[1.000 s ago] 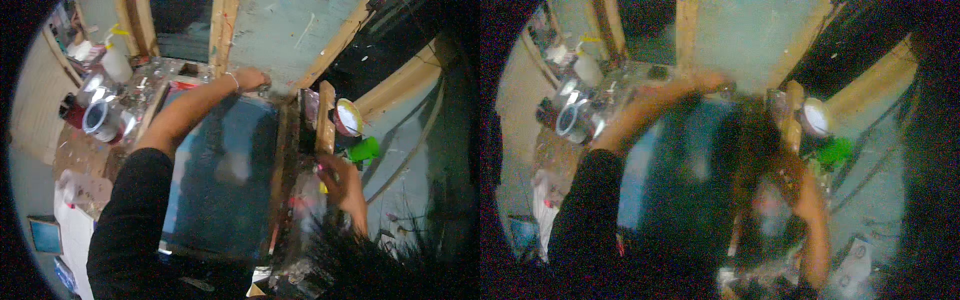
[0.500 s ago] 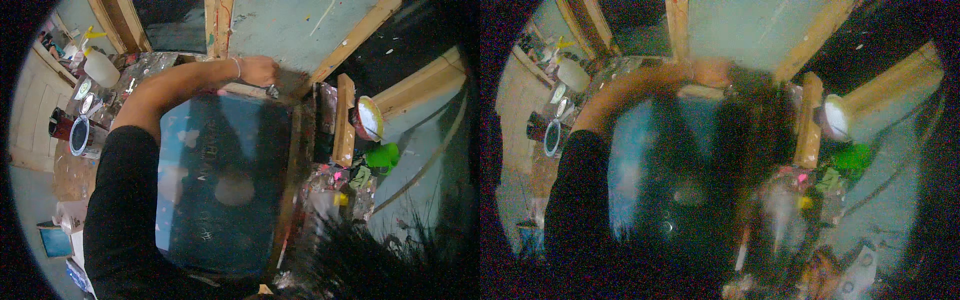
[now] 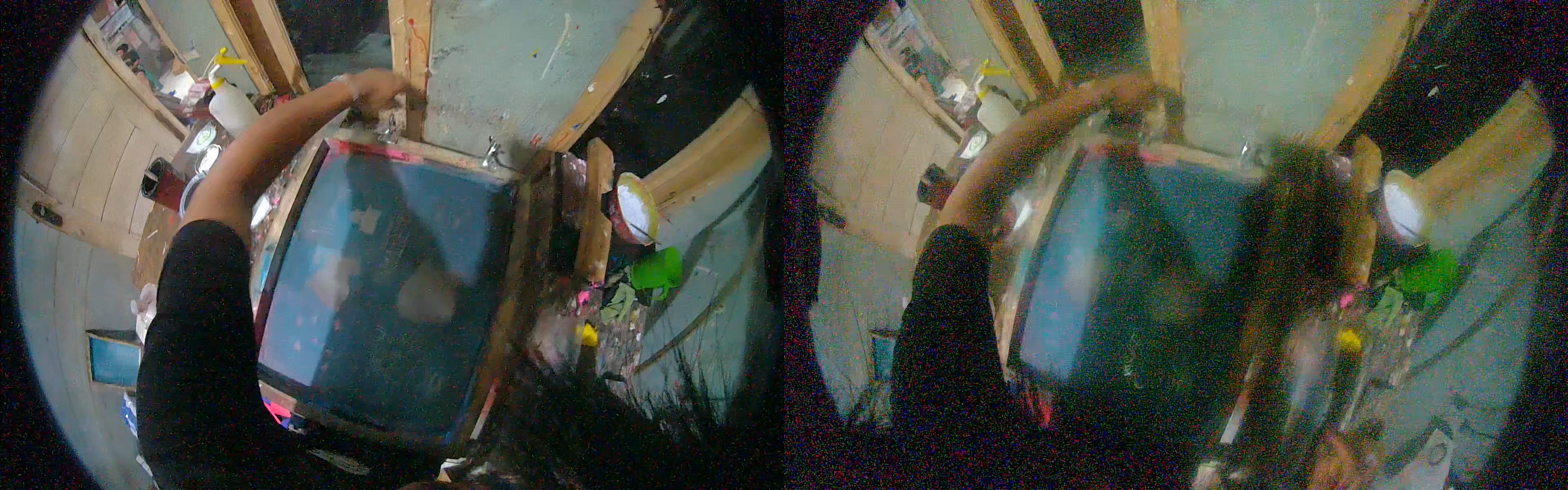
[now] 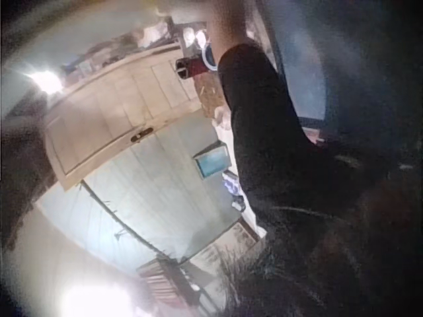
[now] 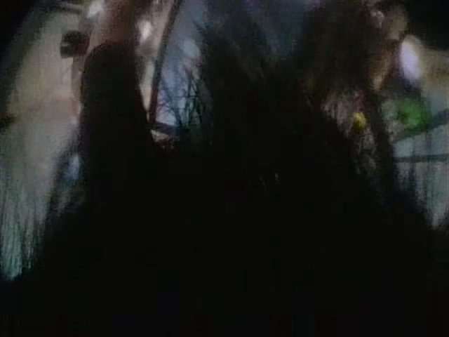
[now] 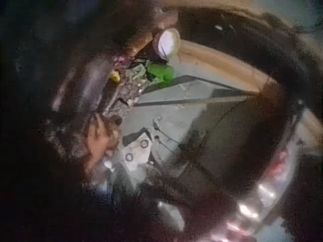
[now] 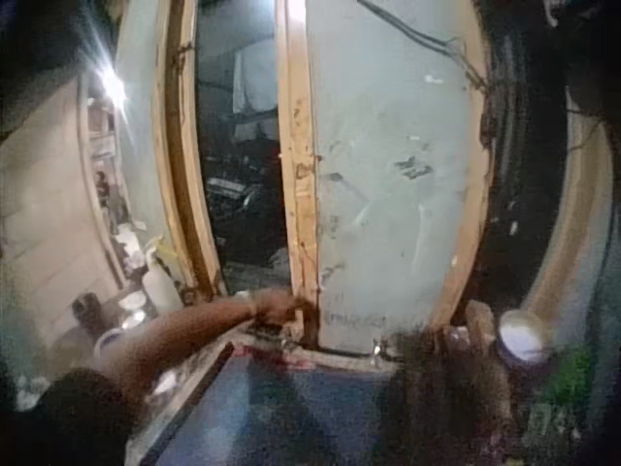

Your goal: The person cleans a screen-printing frame with a cloth, adjusts small components on a squeegee, and then organizes printed fabric pieces by picking them up and stacking them on the floor.

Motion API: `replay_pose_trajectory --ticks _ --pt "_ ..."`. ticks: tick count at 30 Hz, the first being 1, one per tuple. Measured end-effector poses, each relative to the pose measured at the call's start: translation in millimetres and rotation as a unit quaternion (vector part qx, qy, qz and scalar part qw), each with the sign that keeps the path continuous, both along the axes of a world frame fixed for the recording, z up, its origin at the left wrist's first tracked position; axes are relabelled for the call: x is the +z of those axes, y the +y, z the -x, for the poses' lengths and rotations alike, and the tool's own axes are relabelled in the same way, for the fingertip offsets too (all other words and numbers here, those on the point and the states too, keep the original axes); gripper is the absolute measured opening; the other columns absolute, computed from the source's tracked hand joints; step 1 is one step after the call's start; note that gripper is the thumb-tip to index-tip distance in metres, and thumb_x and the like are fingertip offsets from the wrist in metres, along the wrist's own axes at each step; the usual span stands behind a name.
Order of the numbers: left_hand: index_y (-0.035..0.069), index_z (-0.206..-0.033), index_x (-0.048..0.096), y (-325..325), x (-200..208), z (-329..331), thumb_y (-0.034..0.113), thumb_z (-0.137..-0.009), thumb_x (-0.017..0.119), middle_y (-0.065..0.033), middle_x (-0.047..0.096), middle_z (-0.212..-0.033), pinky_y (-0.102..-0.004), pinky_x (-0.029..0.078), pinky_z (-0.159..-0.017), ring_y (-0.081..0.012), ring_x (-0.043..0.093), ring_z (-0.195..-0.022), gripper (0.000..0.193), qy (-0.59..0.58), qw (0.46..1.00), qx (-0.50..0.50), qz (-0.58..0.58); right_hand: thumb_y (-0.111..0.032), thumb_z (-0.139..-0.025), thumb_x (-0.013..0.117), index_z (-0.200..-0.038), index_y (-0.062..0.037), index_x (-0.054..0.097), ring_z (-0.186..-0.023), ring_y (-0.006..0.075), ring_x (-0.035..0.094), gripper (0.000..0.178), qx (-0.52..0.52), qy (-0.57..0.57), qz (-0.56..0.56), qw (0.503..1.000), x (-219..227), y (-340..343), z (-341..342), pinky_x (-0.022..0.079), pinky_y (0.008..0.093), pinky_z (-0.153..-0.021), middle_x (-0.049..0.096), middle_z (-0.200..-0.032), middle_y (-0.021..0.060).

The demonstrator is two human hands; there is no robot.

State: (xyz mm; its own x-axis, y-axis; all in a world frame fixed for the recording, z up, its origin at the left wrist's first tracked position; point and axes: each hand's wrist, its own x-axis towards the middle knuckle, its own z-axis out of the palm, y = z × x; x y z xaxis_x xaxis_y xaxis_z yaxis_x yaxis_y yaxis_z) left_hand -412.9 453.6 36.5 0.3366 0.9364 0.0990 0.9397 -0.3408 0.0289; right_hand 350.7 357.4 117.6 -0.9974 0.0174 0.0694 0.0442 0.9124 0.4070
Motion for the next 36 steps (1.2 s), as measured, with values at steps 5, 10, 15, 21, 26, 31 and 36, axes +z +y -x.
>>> replay_pose_trajectory --ticks 5,10,15,21,26,31,36 --pt "0.009 -0.117 0.061 -14 1 -18 0.037 -0.098 0.047 -0.0195 0.066 -0.103 -0.0488 0.050 -0.085 -0.0435 0.060 -0.098 0.037 0.141 0.964 0.075 0.214 -0.014 -0.089 0.064 -0.111 -0.0019 0.069 -0.094 0.0349 0.067 0.026 -0.061 0.017 0.016 0.998 -4 -9 -5 0.053 0.0408 -0.083 0.070 -0.103 0.0194" --pt "0.001 -0.099 0.059 -35 -3 -9 0.044 -0.099 0.042 -0.0232 0.066 -0.089 -0.0548 0.050 -0.078 -0.0465 0.062 -0.085 0.047 0.165 0.974 0.009 0.156 -0.016 -0.092 0.062 -0.116 -0.0006 0.067 -0.095 0.0330 0.068 0.029 -0.405 0.180 0.401 0.802 7 -40 36 0.053 0.0387 -0.084 0.069 -0.108 0.0204" --pt "0.003 -0.106 0.055 -41 21 -45 0.046 -0.099 0.040 -0.0226 0.065 -0.085 -0.0557 0.050 -0.076 -0.0452 0.063 -0.083 0.046 0.192 0.960 0.078 0.188 -0.014 -0.092 0.061 -0.117 -0.0012 0.066 -0.099 0.0333 0.066 0.029 -0.240 0.063 0.274 0.929 1 -8 37 0.052 0.0398 -0.086 0.068 -0.111 0.0197" --pt "0.001 -0.086 0.061 -35 -21 -33 0.041 -0.101 0.039 -0.0189 0.064 -0.072 -0.0511 0.051 -0.070 -0.0432 0.062 -0.070 0.048 0.036 0.999 0.012 -0.007 -0.010 -0.091 0.060 -0.117 -0.0020 0.066 -0.100 0.0334 0.066 0.027 -0.061 -0.062 0.095 0.992 8 6 54 0.051 0.0402 -0.086 0.068 -0.111 0.0192" --pt "0.002 -0.070 0.060 -40 -67 -18 0.033 -0.094 0.044 -0.0154 0.060 -0.057 -0.0442 0.048 -0.048 -0.0324 0.061 -0.053 0.042 -0.223 0.937 0.263 0.062 -0.008 -0.090 0.060 -0.118 -0.0021 0.065 -0.093 0.0322 0.067 0.029 -0.057 -0.074 0.052 0.994 17 -15 57 0.053 0.0388 -0.080 0.068 -0.109 0.0189" --pt "0.002 -0.074 0.062 -37 -25 -65 0.043 -0.095 0.045 -0.0131 0.061 -0.059 -0.0374 0.047 -0.044 -0.0253 0.063 -0.053 0.049 -0.534 0.737 0.372 0.183 -0.012 -0.093 0.059 -0.124 -0.0039 0.063 -0.085 0.0245 0.066 0.032 -0.355 0.171 0.473 0.788 -6 -43 46 0.053 0.0343 -0.070 0.068 -0.107 0.0165" --pt "0.002 -0.094 0.066 4 10 -150 0.045 -0.093 0.054 -0.0158 0.069 -0.084 -0.0451 0.054 -0.071 -0.0380 0.067 -0.079 0.044 -0.102 0.985 0.070 -0.121 -0.018 -0.098 0.053 -0.130 -0.0055 0.059 -0.086 0.0161 0.062 0.035 -0.455 0.200 0.695 0.519 -4 -52 40 0.051 0.0304 -0.069 0.066 -0.110 0.0117"
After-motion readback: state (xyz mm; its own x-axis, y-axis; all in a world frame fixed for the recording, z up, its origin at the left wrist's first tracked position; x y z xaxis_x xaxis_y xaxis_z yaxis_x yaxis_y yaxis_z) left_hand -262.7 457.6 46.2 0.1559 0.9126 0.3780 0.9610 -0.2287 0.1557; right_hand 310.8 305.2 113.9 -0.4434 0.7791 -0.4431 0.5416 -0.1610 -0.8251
